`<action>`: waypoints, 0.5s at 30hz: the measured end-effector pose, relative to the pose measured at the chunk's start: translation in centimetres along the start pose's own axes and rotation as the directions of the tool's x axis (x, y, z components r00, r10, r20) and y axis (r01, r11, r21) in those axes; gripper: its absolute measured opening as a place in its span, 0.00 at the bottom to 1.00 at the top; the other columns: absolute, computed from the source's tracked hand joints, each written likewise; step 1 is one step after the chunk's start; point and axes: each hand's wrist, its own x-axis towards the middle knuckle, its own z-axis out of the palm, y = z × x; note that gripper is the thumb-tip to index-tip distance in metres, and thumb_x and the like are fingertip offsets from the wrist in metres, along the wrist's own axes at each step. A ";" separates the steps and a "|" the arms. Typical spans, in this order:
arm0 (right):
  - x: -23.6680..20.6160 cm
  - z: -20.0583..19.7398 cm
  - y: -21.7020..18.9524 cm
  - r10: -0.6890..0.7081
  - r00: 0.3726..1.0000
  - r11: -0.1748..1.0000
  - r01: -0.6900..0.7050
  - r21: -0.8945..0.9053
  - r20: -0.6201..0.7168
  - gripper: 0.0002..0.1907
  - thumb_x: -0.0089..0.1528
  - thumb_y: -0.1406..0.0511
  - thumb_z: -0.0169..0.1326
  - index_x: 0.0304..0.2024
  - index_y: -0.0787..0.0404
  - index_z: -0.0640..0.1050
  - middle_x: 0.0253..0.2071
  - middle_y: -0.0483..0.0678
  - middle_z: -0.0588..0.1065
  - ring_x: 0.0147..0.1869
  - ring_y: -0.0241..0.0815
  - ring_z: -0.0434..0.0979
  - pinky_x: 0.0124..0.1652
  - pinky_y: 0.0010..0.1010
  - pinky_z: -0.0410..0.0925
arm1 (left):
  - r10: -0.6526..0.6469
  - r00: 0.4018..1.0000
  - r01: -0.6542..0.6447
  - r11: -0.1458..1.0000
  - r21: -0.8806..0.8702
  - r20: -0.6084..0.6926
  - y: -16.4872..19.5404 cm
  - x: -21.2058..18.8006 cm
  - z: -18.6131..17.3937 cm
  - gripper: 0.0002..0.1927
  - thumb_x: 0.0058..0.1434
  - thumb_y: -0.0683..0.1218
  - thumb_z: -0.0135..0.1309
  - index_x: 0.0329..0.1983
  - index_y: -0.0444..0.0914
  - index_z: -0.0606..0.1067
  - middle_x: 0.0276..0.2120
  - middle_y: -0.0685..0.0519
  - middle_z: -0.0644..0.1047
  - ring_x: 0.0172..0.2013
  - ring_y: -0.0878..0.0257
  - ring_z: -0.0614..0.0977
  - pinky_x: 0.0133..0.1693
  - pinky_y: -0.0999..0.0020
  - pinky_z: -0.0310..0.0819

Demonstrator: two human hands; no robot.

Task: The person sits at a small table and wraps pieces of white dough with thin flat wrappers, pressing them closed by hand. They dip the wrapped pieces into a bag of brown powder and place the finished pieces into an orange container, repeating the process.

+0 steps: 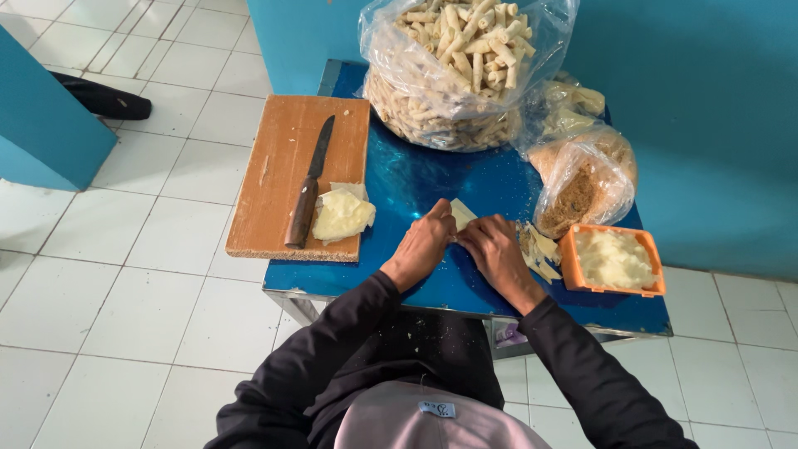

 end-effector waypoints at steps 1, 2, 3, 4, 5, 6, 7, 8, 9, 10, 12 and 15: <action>0.2 0.1 0.2 -0.004 1.000 1.000 0.005 -0.021 0.011 0.06 0.61 0.66 0.59 0.40 0.61 0.80 0.40 0.48 0.77 0.47 0.49 0.74 0.47 0.39 0.63 | 0.006 1.000 -0.006 0.999 -0.038 0.019 0.1 0.0 -0.3 0.07 0.52 0.32 0.57 0.32 0.28 0.71 0.44 0.41 0.70 0.36 0.40 0.78 0.36 0.50 0.71; 0.4 0.2 0.4 0.021 1.000 1.000 -0.021 0.013 0.020 0.06 0.61 0.65 0.60 0.39 0.60 0.81 0.41 0.46 0.78 0.48 0.47 0.75 0.48 0.39 0.63 | 0.013 1.000 -0.013 1.000 -0.023 0.014 0.2 -0.1 -0.4 0.07 0.53 0.32 0.57 0.32 0.28 0.71 0.44 0.40 0.70 0.37 0.40 0.78 0.36 0.49 0.71; 0.6 0.3 0.6 0.045 0.998 0.998 -0.046 0.047 0.032 0.06 0.62 0.65 0.60 0.39 0.59 0.81 0.41 0.45 0.79 0.48 0.46 0.75 0.49 0.38 0.64 | 0.019 1.000 -0.019 1.000 -0.010 0.008 0.2 -0.2 -0.4 0.06 0.54 0.32 0.57 0.32 0.28 0.71 0.43 0.40 0.70 0.37 0.39 0.78 0.36 0.49 0.70; 0.6 0.3 0.9 0.069 0.997 0.994 -0.072 0.080 0.045 0.05 0.62 0.64 0.60 0.39 0.58 0.81 0.42 0.44 0.79 0.49 0.44 0.76 0.49 0.38 0.64 | 0.024 1.000 -0.024 1.000 0.003 0.002 0.2 -0.2 -0.4 0.06 0.55 0.32 0.57 0.32 0.28 0.70 0.43 0.40 0.70 0.38 0.39 0.78 0.37 0.49 0.70; 0.6 0.4 1.0 0.093 0.993 0.991 -0.099 0.093 0.068 0.06 0.62 0.64 0.61 0.39 0.59 0.80 0.41 0.44 0.79 0.49 0.44 0.76 0.50 0.38 0.64 | 0.024 1.000 -0.024 1.000 0.005 0.001 0.0 -0.1 -0.4 0.05 0.56 0.31 0.56 0.32 0.28 0.70 0.43 0.40 0.70 0.39 0.39 0.78 0.37 0.49 0.70; 0.5 0.3 1.2 0.119 0.989 0.986 -0.128 0.104 0.091 0.07 0.63 0.63 0.62 0.39 0.59 0.80 0.40 0.44 0.79 0.48 0.44 0.75 0.50 0.38 0.64 | 0.025 1.000 -0.025 1.000 0.007 0.002 -0.2 0.2 -0.3 0.04 0.57 0.31 0.55 0.32 0.28 0.70 0.44 0.40 0.70 0.40 0.39 0.78 0.38 0.50 0.71; 0.4 0.4 1.3 0.144 0.983 0.981 -0.157 0.116 0.115 0.08 0.63 0.62 0.63 0.39 0.60 0.80 0.39 0.44 0.79 0.48 0.43 0.75 0.51 0.39 0.64 | 0.025 1.000 -0.025 1.000 0.008 0.003 -0.4 0.4 -0.2 0.04 0.58 0.30 0.53 0.31 0.28 0.70 0.44 0.41 0.71 0.40 0.39 0.78 0.38 0.50 0.71; 0.3 0.4 1.4 0.110 0.988 0.987 -0.121 0.109 0.105 0.08 0.62 0.63 0.63 0.40 0.60 0.80 0.39 0.44 0.79 0.48 0.44 0.75 0.50 0.39 0.64 | 0.014 1.000 -0.014 1.000 -0.004 0.007 -0.7 0.6 -0.1 0.04 0.58 0.31 0.54 0.31 0.29 0.71 0.44 0.41 0.71 0.40 0.39 0.79 0.38 0.51 0.71; 0.3 0.4 1.5 0.076 0.993 0.991 -0.086 0.102 0.094 0.08 0.62 0.63 0.62 0.40 0.60 0.81 0.40 0.45 0.79 0.48 0.44 0.75 0.50 0.40 0.64 | 0.003 1.000 -0.003 1.000 -0.016 0.012 -0.9 0.8 -0.1 0.04 0.58 0.31 0.54 0.30 0.29 0.71 0.45 0.41 0.71 0.40 0.40 0.79 0.38 0.51 0.72; 0.3 0.4 1.6 0.043 0.996 0.994 -0.051 0.094 0.083 0.08 0.61 0.64 0.62 0.41 0.60 0.81 0.40 0.45 0.79 0.49 0.45 0.75 0.49 0.40 0.64 | -0.006 1.000 0.006 1.000 -0.027 0.018 -1.1 1.0 -0.1 0.04 0.58 0.32 0.54 0.29 0.30 0.72 0.45 0.42 0.71 0.39 0.40 0.79 0.37 0.51 0.72; 0.5 0.6 1.9 0.063 0.992 0.993 -0.073 0.090 0.110 0.06 0.61 0.64 0.62 0.39 0.59 0.81 0.40 0.44 0.79 0.48 0.45 0.75 0.48 0.40 0.64 | 0.026 1.000 -0.026 0.997 -0.069 0.008 -1.5 1.2 -0.3 0.04 0.54 0.32 0.56 0.29 0.30 0.72 0.45 0.41 0.72 0.40 0.40 0.79 0.37 0.52 0.72; 1.1 0.8 2.5 0.125 0.982 0.983 -0.142 0.116 0.144 0.06 0.61 0.64 0.62 0.38 0.59 0.82 0.39 0.46 0.78 0.47 0.45 0.74 0.46 0.40 0.63 | 0.054 0.998 -0.053 0.997 -0.049 0.017 -1.7 1.5 -0.7 0.04 0.54 0.32 0.56 0.31 0.30 0.72 0.47 0.41 0.72 0.41 0.38 0.79 0.38 0.51 0.72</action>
